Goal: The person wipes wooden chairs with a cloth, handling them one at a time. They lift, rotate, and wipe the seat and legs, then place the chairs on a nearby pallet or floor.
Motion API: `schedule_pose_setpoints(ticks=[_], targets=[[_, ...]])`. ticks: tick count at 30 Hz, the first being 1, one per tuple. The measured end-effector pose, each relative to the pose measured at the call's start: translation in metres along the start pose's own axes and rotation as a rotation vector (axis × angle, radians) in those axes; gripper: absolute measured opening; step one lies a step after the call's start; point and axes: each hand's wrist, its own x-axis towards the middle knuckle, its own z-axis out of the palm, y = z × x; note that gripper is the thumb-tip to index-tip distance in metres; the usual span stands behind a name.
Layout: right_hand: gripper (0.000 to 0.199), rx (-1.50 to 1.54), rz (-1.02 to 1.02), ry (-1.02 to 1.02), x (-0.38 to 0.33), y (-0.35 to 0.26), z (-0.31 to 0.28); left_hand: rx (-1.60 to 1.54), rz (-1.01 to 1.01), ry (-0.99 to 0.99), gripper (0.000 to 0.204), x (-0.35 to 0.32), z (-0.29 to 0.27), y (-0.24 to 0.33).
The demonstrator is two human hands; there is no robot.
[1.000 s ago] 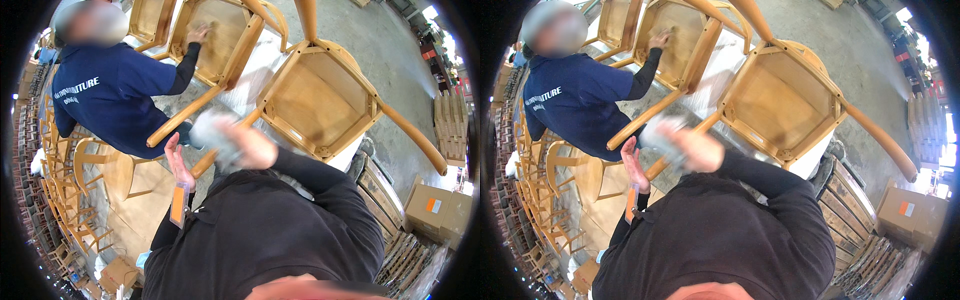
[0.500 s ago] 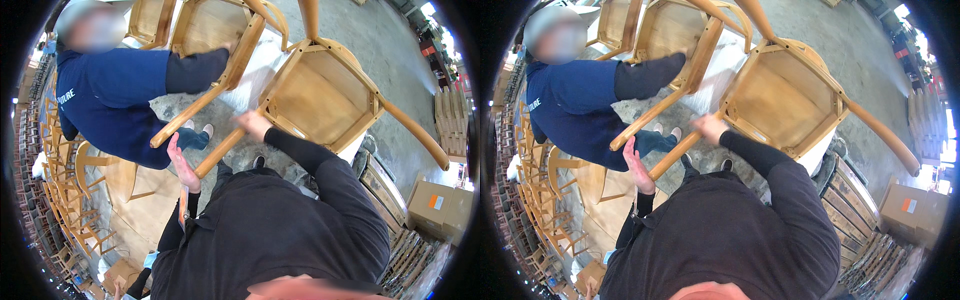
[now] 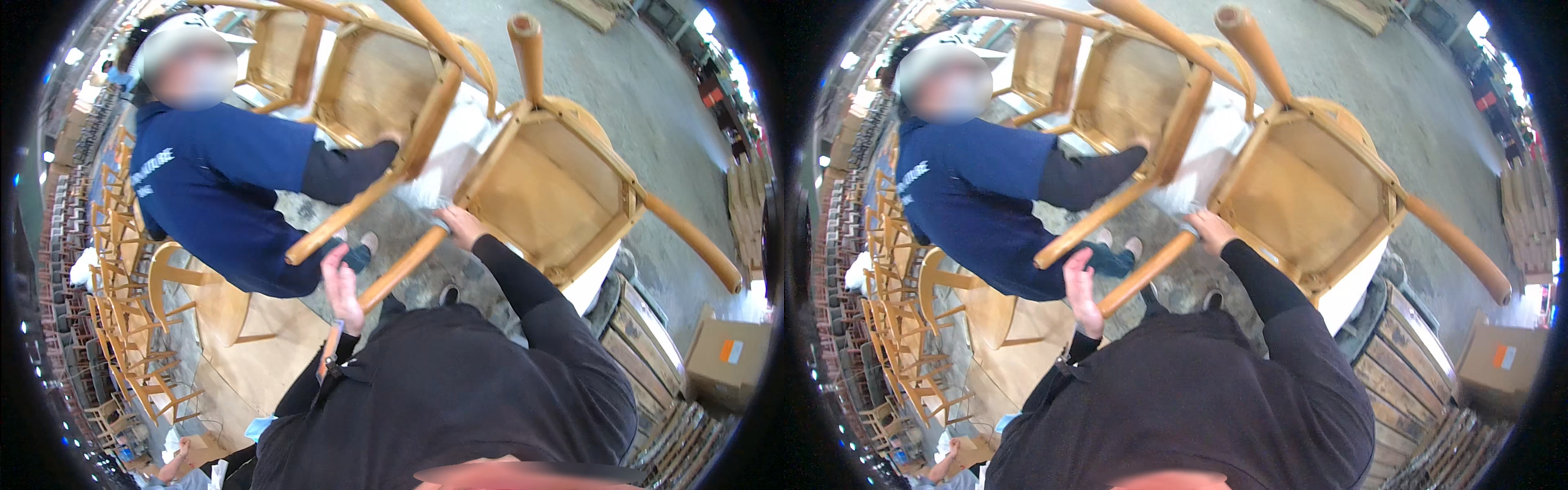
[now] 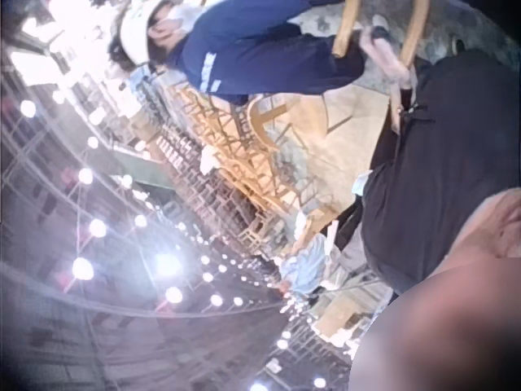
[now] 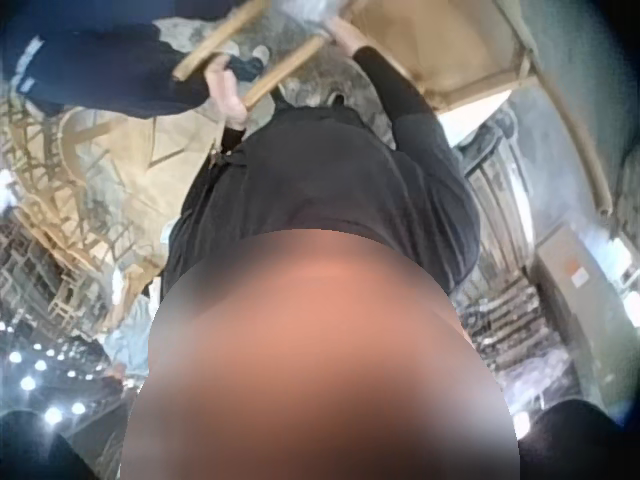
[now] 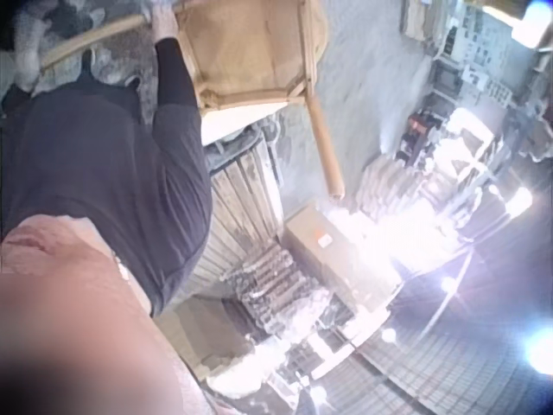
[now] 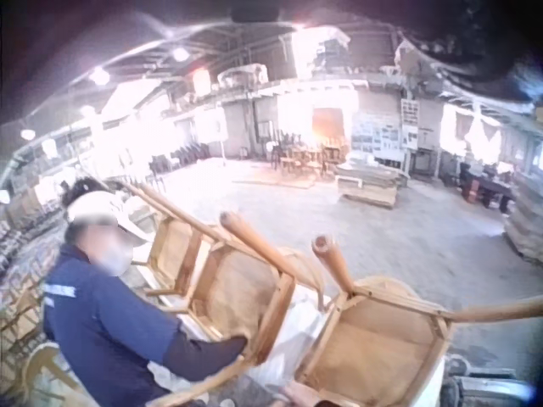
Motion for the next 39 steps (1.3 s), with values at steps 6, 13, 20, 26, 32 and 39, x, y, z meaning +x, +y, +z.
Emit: schedule_pose_setpoints(ticks=[6, 13, 20, 26, 32, 39], targets=[[0.049, -0.012, 0.09, 0.064, -0.004, -0.007, 0.002, 0.2, -0.057, 0.027, 0.014, 0.002, 0.001, -0.006], [0.049, 0.006, 0.187, 0.021, -0.01, -0.014, 0.003, 0.32, -0.051, 0.051, 0.012, 0.001, 0.002, -0.007], [0.054, 0.021, 0.151, 0.044, -0.01, -0.018, 0.002, 0.162, -0.102, 0.068, 0.006, -0.001, 0.005, 0.005], [0.056, 0.022, 0.154, 0.057, -0.014, -0.016, 0.007, 0.165, -0.088, 0.059, 0.005, -0.002, 0.003, 0.001], [0.057, 0.02, 0.149, 0.079, -0.014, -0.012, 0.007, 0.124, -0.089, 0.055, 0.006, -0.001, 0.003, -0.002], [0.055, 0.034, 0.176, 0.101, -0.015, -0.014, 0.006, 0.085, -0.126, 0.029, 0.005, -0.002, 0.004, 0.005]])
